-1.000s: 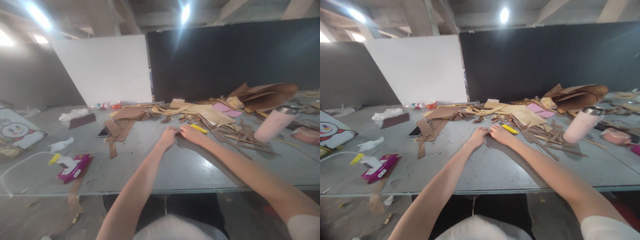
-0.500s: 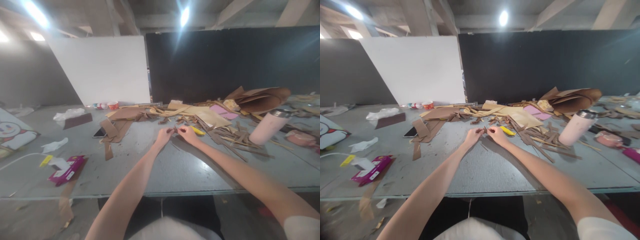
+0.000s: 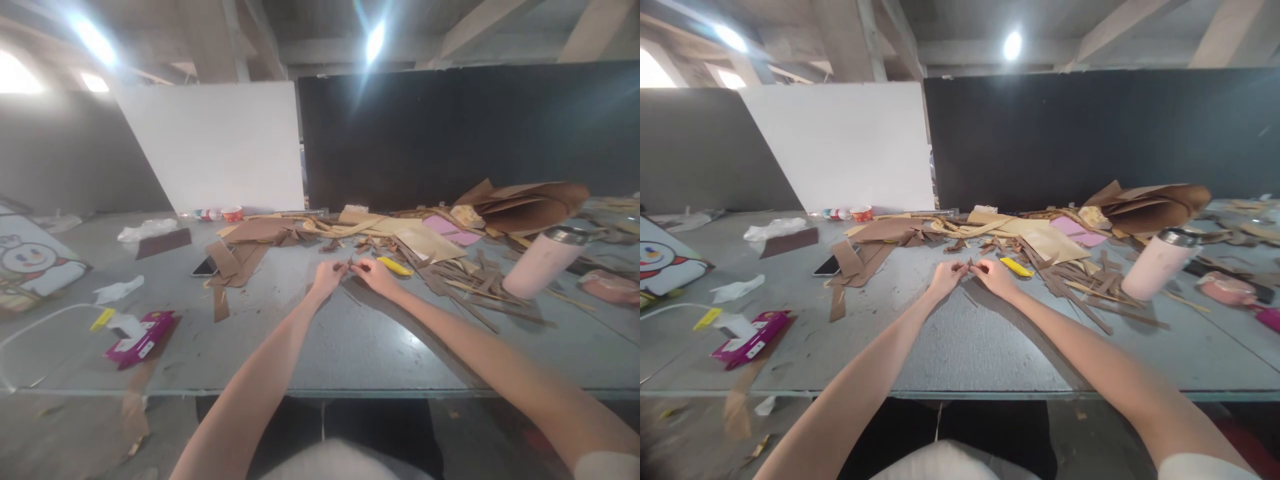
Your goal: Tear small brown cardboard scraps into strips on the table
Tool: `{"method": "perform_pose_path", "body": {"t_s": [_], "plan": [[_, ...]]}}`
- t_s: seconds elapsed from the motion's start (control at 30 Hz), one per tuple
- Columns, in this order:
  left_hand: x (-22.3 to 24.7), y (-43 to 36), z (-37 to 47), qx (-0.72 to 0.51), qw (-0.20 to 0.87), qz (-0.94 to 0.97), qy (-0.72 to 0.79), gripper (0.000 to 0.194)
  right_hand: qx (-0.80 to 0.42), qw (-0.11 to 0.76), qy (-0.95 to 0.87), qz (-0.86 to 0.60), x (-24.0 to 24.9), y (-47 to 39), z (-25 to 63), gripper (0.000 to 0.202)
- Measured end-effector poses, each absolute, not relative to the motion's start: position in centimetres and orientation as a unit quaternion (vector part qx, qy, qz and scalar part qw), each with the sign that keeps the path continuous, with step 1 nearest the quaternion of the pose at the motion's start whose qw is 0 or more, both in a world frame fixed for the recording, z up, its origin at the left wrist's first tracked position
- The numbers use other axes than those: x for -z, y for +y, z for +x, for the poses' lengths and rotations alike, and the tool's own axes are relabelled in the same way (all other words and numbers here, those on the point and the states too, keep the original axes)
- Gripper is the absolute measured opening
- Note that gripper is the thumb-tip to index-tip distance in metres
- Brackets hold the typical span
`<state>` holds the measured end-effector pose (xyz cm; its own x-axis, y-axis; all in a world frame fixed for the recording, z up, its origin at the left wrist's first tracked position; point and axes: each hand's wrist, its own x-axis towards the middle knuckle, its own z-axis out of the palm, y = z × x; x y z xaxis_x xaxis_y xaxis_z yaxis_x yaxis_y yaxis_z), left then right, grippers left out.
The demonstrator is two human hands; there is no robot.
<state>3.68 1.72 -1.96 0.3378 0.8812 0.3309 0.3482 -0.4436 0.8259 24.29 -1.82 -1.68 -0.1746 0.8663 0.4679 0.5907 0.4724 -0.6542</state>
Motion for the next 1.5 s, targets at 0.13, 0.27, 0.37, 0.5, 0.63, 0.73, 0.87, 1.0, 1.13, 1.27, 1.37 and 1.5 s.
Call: {"method": "perform_pose_path", "body": {"t_s": [0.13, 0.27, 0.37, 0.5, 0.63, 0.73, 0.87, 1.0, 1.13, 1.27, 1.37, 1.5], "plan": [[1.9, 1.7, 3.8, -0.399, 0.346, 0.744, 0.408, 0.034, -0.148, 0.425, -0.746, -0.491, 2.1, -1.5, 24.5, 0.053], [1.9, 1.4, 3.8, -0.394, 0.341, 0.748, 0.410, 0.038, -0.130, 0.428, -0.743, -0.498, 2.2, -1.5, 24.4, 0.054], [1.9, 1.3, 3.8, -0.402, 0.326, 0.752, 0.409, 0.037, -0.134, 0.423, -0.743, -0.501, 2.0, -1.7, 24.3, 0.051], [1.9, 1.4, 3.7, -0.410, 0.312, 0.754, 0.407, 0.036, -0.151, 0.404, -0.749, -0.502, 1.8, -1.7, 24.3, 0.050], [2.0, 1.4, 3.7, -0.410, 0.321, 0.749, 0.411, 0.039, -0.142, 0.407, -0.752, -0.498, 2.0, -1.5, 24.5, 0.054], [2.1, 1.5, 3.7, -0.415, 0.326, 0.744, 0.409, 0.039, -0.133, 0.415, -0.752, -0.495, 2.3, -1.4, 24.5, 0.053], [2.1, 1.5, 3.8, -0.422, 0.327, 0.743, 0.403, 0.036, -0.101, 0.464, -0.741, -0.474, 2.6, -1.4, 24.3, 0.044], [2.0, 1.5, 3.8, -0.420, 0.328, 0.742, 0.408, 0.033, -0.072, 0.510, -0.727, -0.454, 2.6, -1.5, 24.2, 0.038], [1.9, 1.4, 3.8, -0.422, 0.331, 0.737, 0.412, 0.028, -0.081, 0.508, -0.738, -0.437, 2.6, -1.5, 24.2, 0.035], [1.9, 1.3, 3.9, -0.422, 0.321, 0.736, 0.420, 0.029, -0.089, 0.514, -0.734, -0.434, 2.6, -1.5, 24.1, 0.029], [2.0, 1.2, 3.9, -0.426, 0.320, 0.740, 0.411, 0.030, -0.093, 0.500, -0.745, -0.432, 2.6, -1.6, 24.2, 0.026], [2.2, 1.2, 3.9, -0.430, 0.313, 0.742, 0.408, 0.031, -0.121, 0.490, -0.740, -0.444, 2.8, -1.5, 24.3, 0.029]]}}
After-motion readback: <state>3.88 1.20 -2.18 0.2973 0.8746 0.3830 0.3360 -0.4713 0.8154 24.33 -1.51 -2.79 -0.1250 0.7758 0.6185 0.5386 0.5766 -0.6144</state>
